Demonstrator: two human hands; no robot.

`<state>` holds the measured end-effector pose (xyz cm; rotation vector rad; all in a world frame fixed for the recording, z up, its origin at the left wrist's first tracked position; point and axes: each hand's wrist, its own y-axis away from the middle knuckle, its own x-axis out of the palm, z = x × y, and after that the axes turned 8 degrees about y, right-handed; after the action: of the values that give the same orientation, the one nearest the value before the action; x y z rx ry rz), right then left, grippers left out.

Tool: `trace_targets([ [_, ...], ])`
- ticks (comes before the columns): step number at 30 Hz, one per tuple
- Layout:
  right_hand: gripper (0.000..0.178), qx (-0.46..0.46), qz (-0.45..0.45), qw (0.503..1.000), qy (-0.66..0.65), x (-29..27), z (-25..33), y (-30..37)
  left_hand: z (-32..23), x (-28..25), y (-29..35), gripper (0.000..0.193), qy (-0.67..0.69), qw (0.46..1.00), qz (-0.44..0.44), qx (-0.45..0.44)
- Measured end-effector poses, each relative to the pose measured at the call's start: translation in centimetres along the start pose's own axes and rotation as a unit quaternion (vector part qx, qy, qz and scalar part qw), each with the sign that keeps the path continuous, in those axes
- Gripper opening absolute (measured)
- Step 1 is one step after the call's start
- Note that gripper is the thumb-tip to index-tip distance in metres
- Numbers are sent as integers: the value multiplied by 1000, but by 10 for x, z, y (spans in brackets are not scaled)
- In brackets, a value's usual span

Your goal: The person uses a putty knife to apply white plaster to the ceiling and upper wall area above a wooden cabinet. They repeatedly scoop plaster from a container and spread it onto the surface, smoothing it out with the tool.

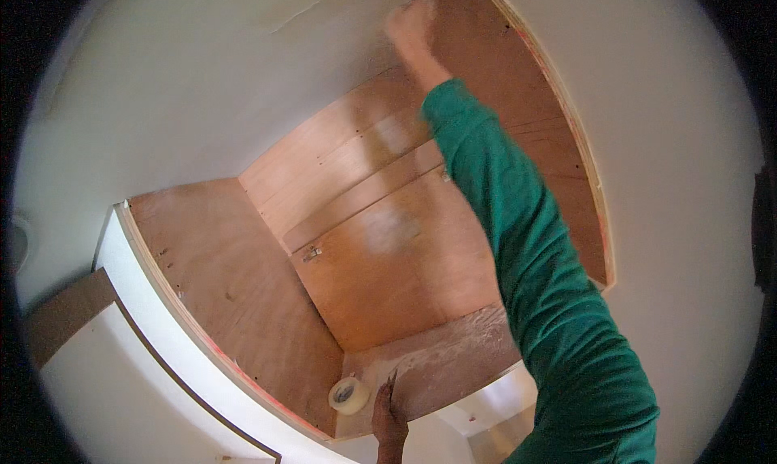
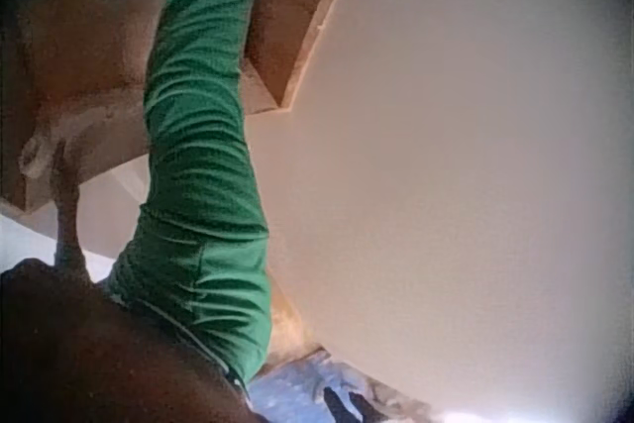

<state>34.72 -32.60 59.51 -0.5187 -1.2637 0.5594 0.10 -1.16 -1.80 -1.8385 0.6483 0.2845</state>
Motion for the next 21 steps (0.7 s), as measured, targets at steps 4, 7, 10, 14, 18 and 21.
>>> trace_targets([
  [4,65,-60,-54,996,34,-17,-18,-35,6,0,2,45,-4,999,-11,40],
  [7,59,-36,-38,998,28,0,17,-7,-7,-6,2,40,-23,1000,-5,20],
  [10,54,-3,-29,1000,9,25,63,28,-2,-6,5,40,-21,998,-18,50],
  [14,53,-39,-72,997,4,85,110,86,-16,-5,-5,43,86,996,16,-20],
  [18,69,2,-26,997,-72,135,156,150,16,10,6,50,84,996,-3,7],
  [21,69,-59,34,998,17,149,177,185,-9,-1,-4,52,-8,999,27,24],
])
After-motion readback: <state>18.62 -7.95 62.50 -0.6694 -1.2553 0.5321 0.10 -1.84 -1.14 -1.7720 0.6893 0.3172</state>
